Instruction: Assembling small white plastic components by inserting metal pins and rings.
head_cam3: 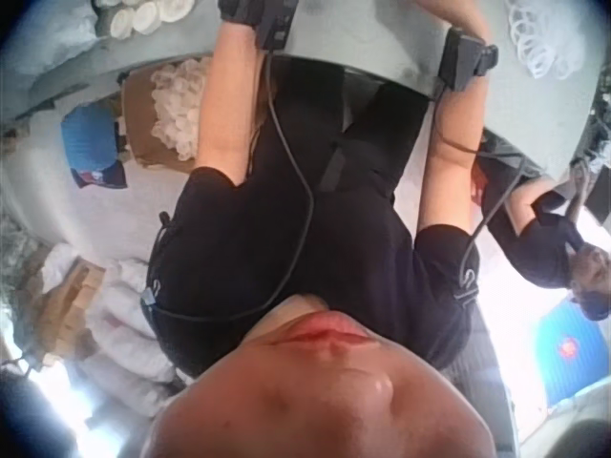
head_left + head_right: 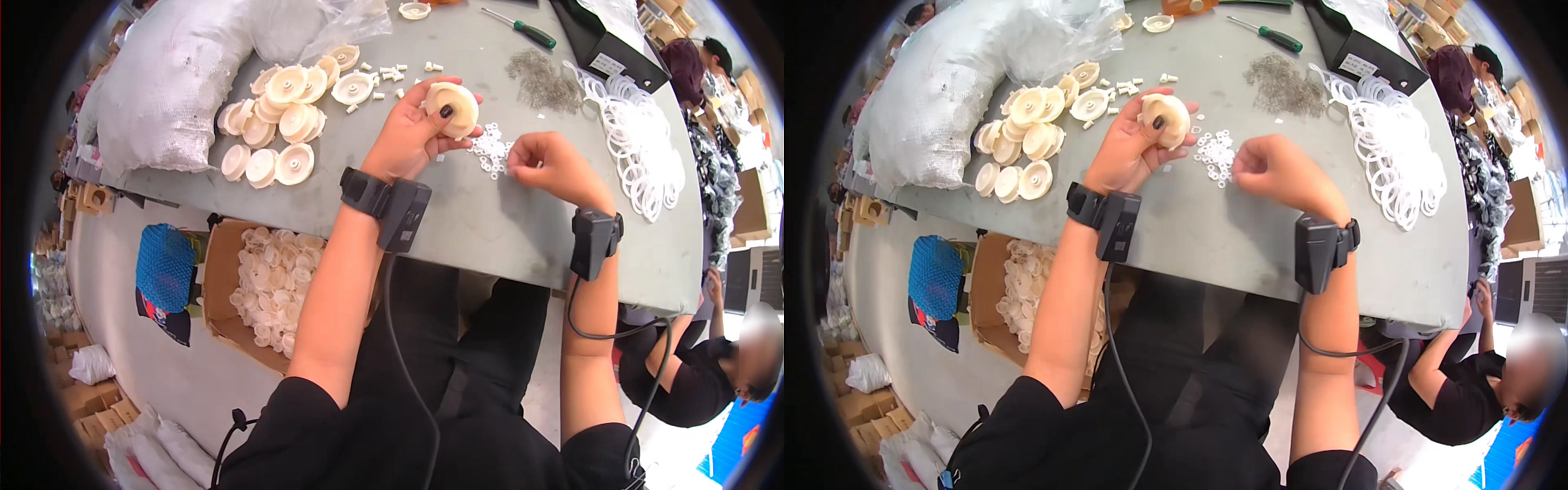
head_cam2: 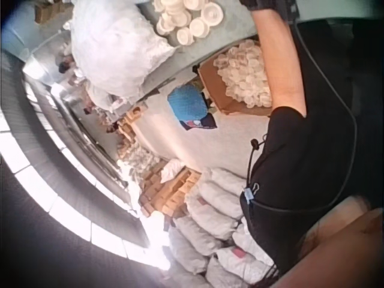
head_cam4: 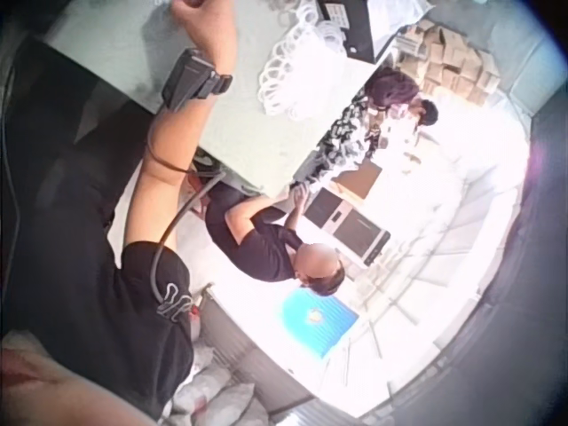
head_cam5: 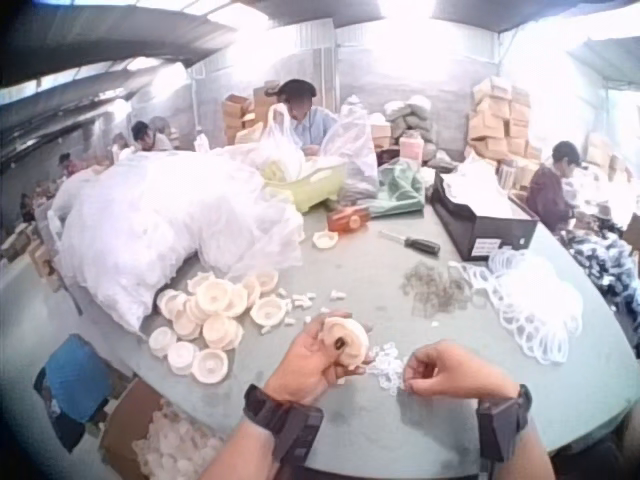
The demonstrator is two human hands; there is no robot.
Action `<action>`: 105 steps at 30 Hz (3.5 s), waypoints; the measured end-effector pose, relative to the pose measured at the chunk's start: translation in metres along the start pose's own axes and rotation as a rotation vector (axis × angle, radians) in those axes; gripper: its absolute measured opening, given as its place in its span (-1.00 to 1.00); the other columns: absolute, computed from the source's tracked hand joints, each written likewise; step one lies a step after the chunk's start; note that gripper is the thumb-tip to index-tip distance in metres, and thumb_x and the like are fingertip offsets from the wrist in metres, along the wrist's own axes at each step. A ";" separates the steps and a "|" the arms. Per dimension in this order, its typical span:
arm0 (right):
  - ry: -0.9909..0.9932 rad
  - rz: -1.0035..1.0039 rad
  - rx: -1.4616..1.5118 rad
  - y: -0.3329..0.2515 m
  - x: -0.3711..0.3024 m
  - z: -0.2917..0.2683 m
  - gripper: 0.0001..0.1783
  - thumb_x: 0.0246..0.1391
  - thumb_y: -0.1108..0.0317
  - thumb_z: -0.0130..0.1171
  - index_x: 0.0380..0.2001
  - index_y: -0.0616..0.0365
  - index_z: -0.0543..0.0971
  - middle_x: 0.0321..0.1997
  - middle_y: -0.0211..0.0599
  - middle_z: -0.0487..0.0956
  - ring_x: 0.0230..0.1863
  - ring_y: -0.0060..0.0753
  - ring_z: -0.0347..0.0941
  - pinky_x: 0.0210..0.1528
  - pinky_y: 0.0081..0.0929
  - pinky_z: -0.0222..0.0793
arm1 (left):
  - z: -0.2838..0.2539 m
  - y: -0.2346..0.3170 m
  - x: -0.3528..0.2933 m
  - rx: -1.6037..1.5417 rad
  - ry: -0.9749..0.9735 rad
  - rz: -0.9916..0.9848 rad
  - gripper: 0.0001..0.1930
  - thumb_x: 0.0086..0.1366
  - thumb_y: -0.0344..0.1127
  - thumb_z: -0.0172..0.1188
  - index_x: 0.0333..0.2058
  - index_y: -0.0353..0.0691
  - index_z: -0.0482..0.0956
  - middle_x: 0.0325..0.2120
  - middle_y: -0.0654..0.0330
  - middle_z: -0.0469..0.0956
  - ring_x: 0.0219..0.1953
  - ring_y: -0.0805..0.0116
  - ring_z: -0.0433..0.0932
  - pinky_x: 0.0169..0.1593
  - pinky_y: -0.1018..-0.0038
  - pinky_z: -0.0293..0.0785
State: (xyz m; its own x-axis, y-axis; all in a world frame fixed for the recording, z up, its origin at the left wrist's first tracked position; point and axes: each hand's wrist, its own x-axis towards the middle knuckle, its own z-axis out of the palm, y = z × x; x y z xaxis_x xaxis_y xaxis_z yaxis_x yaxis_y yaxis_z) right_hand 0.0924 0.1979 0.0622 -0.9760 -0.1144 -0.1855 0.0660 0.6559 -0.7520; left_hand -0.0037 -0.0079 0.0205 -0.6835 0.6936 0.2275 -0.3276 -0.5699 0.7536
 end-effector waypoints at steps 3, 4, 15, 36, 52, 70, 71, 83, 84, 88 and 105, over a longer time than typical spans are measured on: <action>0.233 -0.138 0.511 -0.005 0.004 0.007 -0.86 -0.08 0.42 0.18 -0.42 0.26 0.52 -0.50 -0.47 0.51 -0.48 -0.76 0.38 -0.43 -0.70 0.30 | 0.006 0.001 -0.009 -0.023 -0.051 -0.021 -0.61 0.22 -0.38 0.08 0.03 -0.07 0.28 0.00 -0.01 0.34 -0.30 0.17 0.55 -0.38 0.41 0.56; 0.238 -0.144 0.530 -0.011 0.007 0.015 -0.86 -0.08 0.42 0.18 -0.42 0.26 0.52 -0.50 -0.47 0.51 -0.48 -0.76 0.38 -0.43 -0.70 0.30 | 0.003 0.003 -0.014 -0.006 -0.051 -0.033 -0.61 0.22 -0.38 0.08 0.03 -0.07 0.28 0.00 -0.01 0.34 -0.30 0.17 0.55 -0.38 0.41 0.56; 0.317 -0.399 0.950 -0.038 0.002 0.049 -0.89 -0.05 0.51 0.16 -0.39 0.30 0.50 -0.37 -0.35 0.56 -0.40 -0.67 0.46 -0.33 -0.70 0.41 | -0.007 -0.001 -0.010 -0.072 -0.307 -0.120 -0.58 0.18 -0.28 0.15 0.01 0.05 0.29 -0.03 0.09 0.26 -0.38 0.10 0.55 -0.51 0.49 0.55; 0.157 -0.438 1.023 -0.036 0.004 0.051 -0.88 0.09 0.49 0.03 -0.31 0.32 0.40 -0.41 -0.32 0.50 -0.49 -0.60 0.44 -0.44 -0.67 0.35 | -0.011 0.001 -0.010 -0.022 -0.333 -0.108 -0.59 0.17 -0.29 0.17 0.01 0.08 0.32 -0.17 0.06 0.37 -0.38 0.10 0.57 -0.50 0.46 0.59; 0.363 -0.589 0.486 -0.035 0.002 0.056 -0.90 0.06 0.54 -0.02 -0.31 0.25 0.40 -0.39 -0.33 0.48 -0.49 -0.56 0.42 -0.39 -0.57 0.36 | -0.012 0.002 -0.009 -0.119 -0.309 -0.145 -0.62 0.17 -0.36 0.16 -0.03 0.05 0.35 -0.25 0.19 0.28 -0.36 0.00 0.56 -0.48 0.41 0.61; 0.364 -0.571 0.423 -0.029 -0.002 0.050 -0.92 -0.07 0.48 0.12 -0.42 0.15 0.48 -0.60 -0.37 0.50 -0.58 -0.53 0.41 -0.50 -0.62 0.30 | -0.004 0.000 -0.012 -0.152 -0.318 -0.117 -0.63 0.13 -0.43 0.16 -0.10 0.14 0.40 -0.30 0.19 0.25 -0.50 0.04 0.57 -0.58 0.44 0.57; 0.377 -0.598 0.380 -0.027 -0.001 0.050 -0.91 -0.06 0.49 0.13 -0.40 0.17 0.50 -0.59 -0.41 0.50 -0.58 -0.66 0.38 -0.53 -0.71 0.27 | -0.005 0.000 -0.010 -0.183 -0.351 -0.105 -0.64 0.13 -0.43 0.15 -0.10 0.13 0.41 -0.31 0.19 0.24 -0.50 0.03 0.57 -0.59 0.44 0.56; 0.766 -0.334 0.275 0.000 0.022 0.050 -0.92 -0.06 0.50 0.06 -0.41 0.20 0.46 -0.69 -0.49 0.32 -0.64 -0.71 0.18 -0.57 -0.68 0.14 | 0.001 0.039 -0.022 0.387 0.133 -0.186 -0.55 0.18 -0.26 0.14 0.03 -0.24 0.32 -0.25 0.19 0.49 -0.45 0.39 0.54 -0.46 0.56 0.47; 0.738 -0.315 0.305 -0.006 0.025 0.052 -0.93 -0.05 0.51 0.06 -0.42 0.20 0.46 -0.70 -0.51 0.31 -0.65 -0.74 0.18 -0.57 -0.70 0.12 | 0.000 0.055 -0.030 0.552 0.262 -0.128 -0.56 0.17 -0.30 0.14 0.03 -0.24 0.32 -0.25 0.20 0.49 -0.45 0.44 0.52 -0.46 0.58 0.47; 0.736 -0.306 0.333 -0.004 0.020 0.049 -0.97 -0.03 0.51 0.07 -0.45 0.20 0.46 -0.74 -0.56 0.27 -0.67 -0.79 0.16 -0.59 -0.74 0.09 | -0.025 0.093 -0.031 0.877 0.606 0.220 -0.57 0.16 -0.40 0.13 0.03 -0.24 0.32 -0.25 0.19 0.48 -0.45 0.50 0.50 -0.47 0.62 0.45; 0.834 -0.246 0.217 0.011 0.030 0.029 -0.88 -0.02 0.39 0.12 -0.42 0.21 0.51 -0.74 -0.51 0.29 -0.66 -0.70 0.18 -0.58 -0.66 0.10 | 0.014 0.068 -0.072 1.503 0.682 0.187 -0.71 0.18 -0.22 0.08 -0.58 -0.31 0.36 -0.72 0.05 0.33 -0.62 0.08 0.33 -0.53 0.32 0.23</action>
State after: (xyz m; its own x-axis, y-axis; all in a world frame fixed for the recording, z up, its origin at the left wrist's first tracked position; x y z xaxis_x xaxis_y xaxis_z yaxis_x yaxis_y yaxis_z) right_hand 0.0701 0.1798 0.0298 -0.7954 0.4019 0.4537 -0.2100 0.5194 -0.8283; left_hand 0.0321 -0.0901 0.0637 -0.9121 0.1303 0.3887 0.3898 0.5691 0.7240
